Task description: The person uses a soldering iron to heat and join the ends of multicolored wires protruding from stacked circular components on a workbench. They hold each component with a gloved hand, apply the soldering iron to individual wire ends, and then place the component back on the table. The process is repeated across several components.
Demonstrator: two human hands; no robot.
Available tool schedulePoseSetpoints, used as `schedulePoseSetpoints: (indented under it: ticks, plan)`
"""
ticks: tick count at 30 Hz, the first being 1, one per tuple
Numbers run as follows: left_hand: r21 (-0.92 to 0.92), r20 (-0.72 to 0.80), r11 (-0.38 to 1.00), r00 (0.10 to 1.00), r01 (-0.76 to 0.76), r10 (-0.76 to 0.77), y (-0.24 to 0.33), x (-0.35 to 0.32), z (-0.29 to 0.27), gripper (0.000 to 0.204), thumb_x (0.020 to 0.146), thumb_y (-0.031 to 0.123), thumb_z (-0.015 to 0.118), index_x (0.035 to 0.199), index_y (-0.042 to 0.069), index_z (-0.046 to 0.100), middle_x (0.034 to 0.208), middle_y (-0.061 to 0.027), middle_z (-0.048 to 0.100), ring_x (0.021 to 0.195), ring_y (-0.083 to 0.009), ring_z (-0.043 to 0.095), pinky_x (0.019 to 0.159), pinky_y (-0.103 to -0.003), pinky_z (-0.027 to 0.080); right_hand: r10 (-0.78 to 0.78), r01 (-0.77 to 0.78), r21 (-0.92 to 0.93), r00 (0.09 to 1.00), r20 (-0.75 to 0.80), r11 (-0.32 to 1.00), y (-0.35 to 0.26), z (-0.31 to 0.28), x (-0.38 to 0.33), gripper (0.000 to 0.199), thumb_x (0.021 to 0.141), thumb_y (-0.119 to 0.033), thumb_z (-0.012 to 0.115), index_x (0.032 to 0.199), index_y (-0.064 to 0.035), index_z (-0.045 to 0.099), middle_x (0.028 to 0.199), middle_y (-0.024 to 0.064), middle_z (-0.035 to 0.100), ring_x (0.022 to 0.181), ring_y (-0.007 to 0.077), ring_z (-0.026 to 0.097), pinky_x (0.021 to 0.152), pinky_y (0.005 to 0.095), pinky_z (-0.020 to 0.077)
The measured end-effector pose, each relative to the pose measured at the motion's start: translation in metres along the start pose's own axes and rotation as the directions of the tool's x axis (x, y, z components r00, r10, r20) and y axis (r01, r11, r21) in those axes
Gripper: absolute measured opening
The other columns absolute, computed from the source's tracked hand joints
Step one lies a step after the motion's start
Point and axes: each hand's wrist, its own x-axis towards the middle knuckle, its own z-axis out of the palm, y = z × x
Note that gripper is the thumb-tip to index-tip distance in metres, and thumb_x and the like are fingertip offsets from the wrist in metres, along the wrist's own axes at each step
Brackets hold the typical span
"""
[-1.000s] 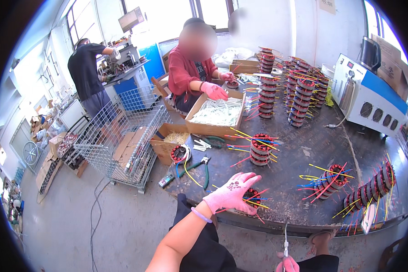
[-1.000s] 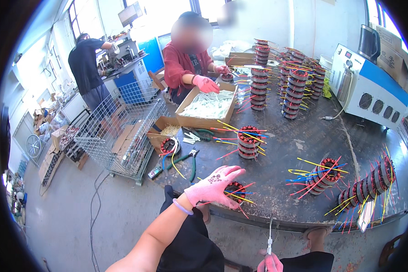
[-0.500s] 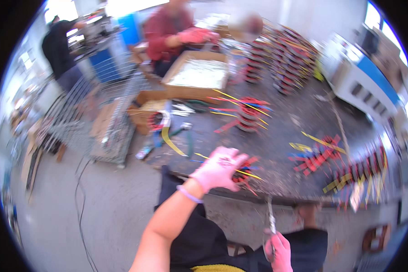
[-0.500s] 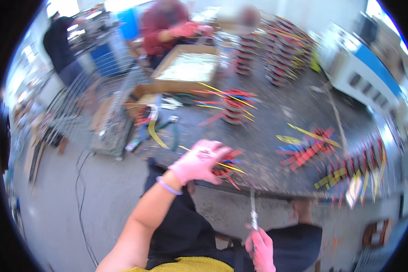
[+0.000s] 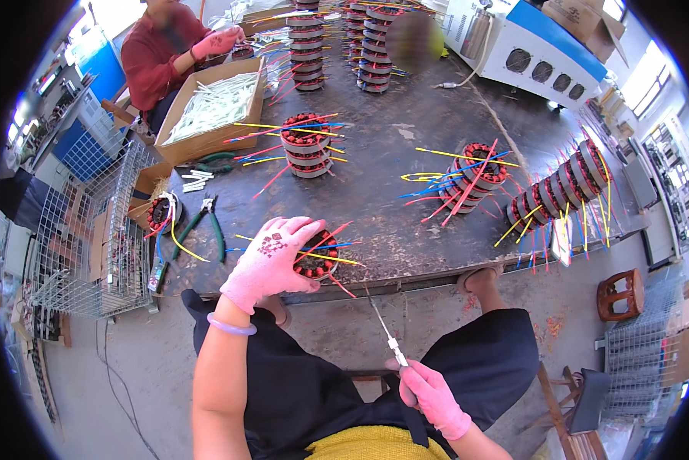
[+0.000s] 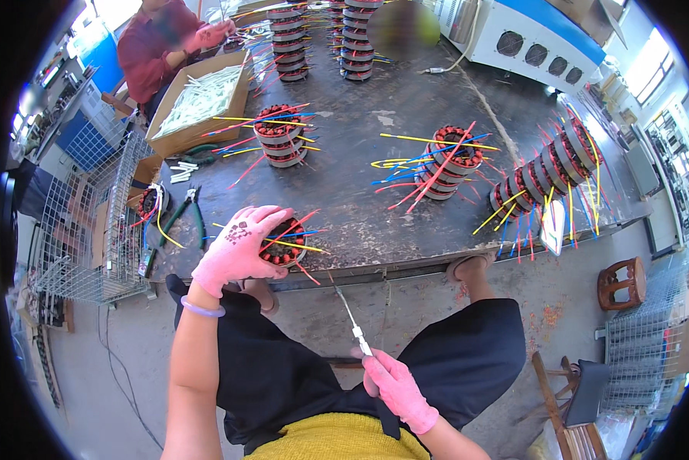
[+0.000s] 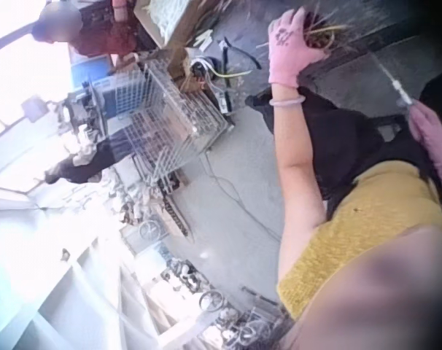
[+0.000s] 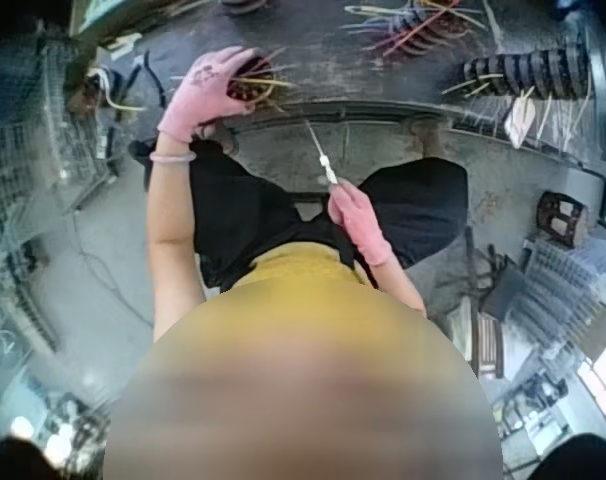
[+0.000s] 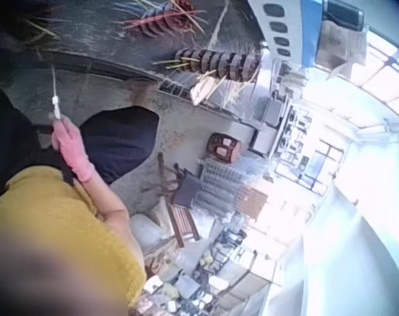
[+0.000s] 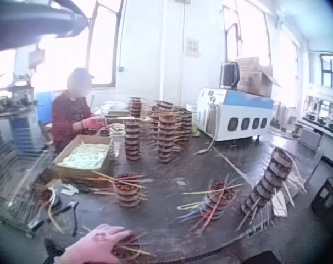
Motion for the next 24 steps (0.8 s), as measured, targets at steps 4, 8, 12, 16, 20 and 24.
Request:
schedulePoseSetpoints:
  ticks: [4, 8, 12, 16, 20, 24]
  plan:
    - [0.005, -0.017, 1.000, 1.000, -0.001, 0.001, -0.001, -0.001, -0.001, 0.092, 0.054, 0.031, 0.086, 0.136, 0.006, 0.052, 0.131, -0.0161, 0.054, 0.122, -0.0365, 0.050, 0.109, -0.044, 0.036, 0.016, -0.016, 0.006, 1.000, 0.018, 1.000, -0.002, 0.006, 0.002, 0.038, 0.104, -0.023, 0.050, 0.133, 0.0011, 0.052, 0.069, -0.0047, 0.044, 0.061, 0.0061, 0.039, 0.057, 0.0213, 0.0308]
    - [0.027, -0.042, 0.998, 0.998, 0.050, -0.048, 0.005, -0.001, 0.002, 0.091, 0.055, 0.032, 0.086, 0.136, 0.006, 0.052, 0.129, -0.0155, 0.055, 0.120, -0.0368, 0.051, 0.108, -0.044, 0.037, -0.010, 0.010, 0.012, 1.000, 0.011, 1.000, 0.001, 0.006, 0.004, 0.039, 0.104, -0.023, 0.049, 0.134, 0.0016, 0.052, 0.070, -0.0044, 0.045, 0.062, 0.0063, 0.040, 0.057, 0.0222, 0.0316]
    - [0.027, -0.053, 0.999, 0.998, 0.032, -0.031, 0.002, 0.003, 0.005, 0.091, 0.055, 0.032, 0.086, 0.135, 0.006, 0.052, 0.128, -0.0151, 0.055, 0.118, -0.0371, 0.052, 0.106, -0.043, 0.038, -0.023, 0.023, -0.018, 1.000, 0.006, 1.000, 0.001, 0.001, 0.004, 0.039, 0.104, -0.023, 0.049, 0.134, 0.0019, 0.052, 0.068, -0.0045, 0.045, 0.061, 0.0061, 0.039, 0.056, 0.0222, 0.0313]
    - [0.020, -0.064, 1.000, 0.998, 0.018, -0.017, 0.002, 0.003, 0.006, 0.093, 0.056, 0.038, 0.087, 0.136, 0.004, 0.052, 0.132, -0.0176, 0.052, 0.124, -0.0385, 0.048, 0.109, -0.044, 0.036, -0.012, 0.012, -0.005, 1.000, -0.003, 1.000, 0.001, -0.001, 0.004, 0.040, 0.104, -0.024, 0.049, 0.134, 0.0018, 0.051, 0.067, -0.0050, 0.044, 0.060, 0.0057, 0.038, 0.056, 0.0218, 0.0304]
    - [0.054, -0.131, 0.998, 0.991, 0.032, -0.025, 0.007, -0.001, 0.018, 0.100, 0.063, 0.056, 0.082, 0.135, -0.004, 0.049, 0.136, -0.0245, 0.048, 0.130, -0.0421, 0.042, 0.112, -0.048, 0.032, -0.050, 0.051, 0.010, 0.998, -0.037, 0.999, 0.006, 0.000, 0.007, 0.037, 0.104, -0.023, 0.050, 0.131, 0.0016, 0.053, 0.067, -0.0047, 0.045, 0.058, 0.0050, 0.038, 0.053, 0.0214, 0.0277]
    - [0.105, -0.153, 0.993, 0.987, 0.060, -0.044, 0.016, 0.008, 0.029, 0.101, 0.064, 0.060, 0.081, 0.135, -0.003, 0.046, 0.134, -0.0240, 0.047, 0.128, -0.0421, 0.042, 0.112, -0.048, 0.032, -0.091, 0.086, -0.053, 0.990, -0.104, 0.995, 0.006, 0.003, 0.001, 0.037, 0.104, -0.026, 0.050, 0.128, 0.0020, 0.056, 0.062, -0.0056, 0.045, 0.053, 0.0038, 0.038, 0.050, 0.0205, 0.0261]
